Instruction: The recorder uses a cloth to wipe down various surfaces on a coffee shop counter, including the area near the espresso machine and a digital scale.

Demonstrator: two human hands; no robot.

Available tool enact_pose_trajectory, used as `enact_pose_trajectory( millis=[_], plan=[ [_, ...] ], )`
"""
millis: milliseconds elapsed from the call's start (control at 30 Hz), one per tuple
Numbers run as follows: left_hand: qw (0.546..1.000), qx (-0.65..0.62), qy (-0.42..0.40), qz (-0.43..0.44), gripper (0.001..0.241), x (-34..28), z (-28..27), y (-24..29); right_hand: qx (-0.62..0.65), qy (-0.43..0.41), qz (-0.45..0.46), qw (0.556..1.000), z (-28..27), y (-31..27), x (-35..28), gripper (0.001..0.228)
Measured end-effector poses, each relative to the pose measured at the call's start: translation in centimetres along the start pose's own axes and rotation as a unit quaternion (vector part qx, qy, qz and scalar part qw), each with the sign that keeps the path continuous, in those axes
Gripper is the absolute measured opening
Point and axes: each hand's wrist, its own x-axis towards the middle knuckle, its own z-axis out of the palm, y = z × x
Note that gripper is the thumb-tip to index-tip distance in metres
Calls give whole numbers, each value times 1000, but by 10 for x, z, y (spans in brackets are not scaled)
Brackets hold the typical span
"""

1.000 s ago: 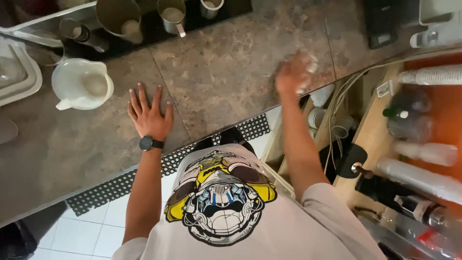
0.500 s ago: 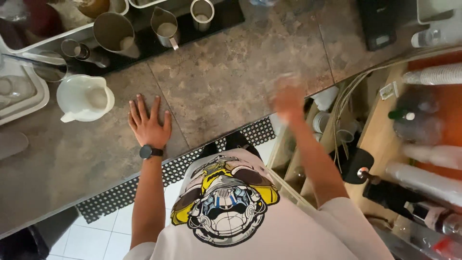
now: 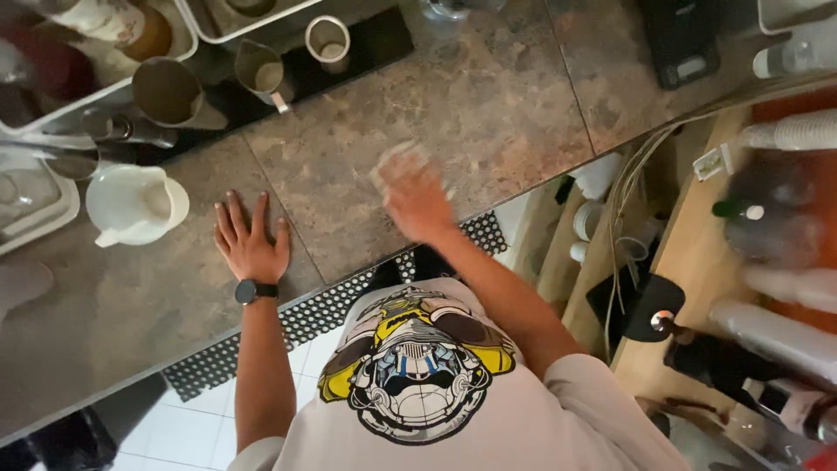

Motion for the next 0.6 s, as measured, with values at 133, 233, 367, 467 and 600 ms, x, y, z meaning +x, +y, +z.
enact_pose_trajectory(
  millis=[133, 233, 367, 467, 600],
  plan=[
    [999, 1, -28, -31, 54, 1, 13, -1, 34, 163, -235, 958, 16, 30, -32, 54],
    [994, 19, -62, -91, 55, 10, 27, 11, -23, 161, -169, 972, 63, 165, -10, 46],
    [986, 57, -45, -152, 52, 30, 33, 78, -126, 290, -71, 946, 7, 320, 27, 59],
    [996, -3, -41, -76, 61, 42, 47, 136, -30, 253, 220, 942, -48, 311, 37, 60],
    [996, -44, -74, -35, 73, 49, 71, 183, -74, 365, 267, 889, 24, 297, 94, 71]
  ],
)
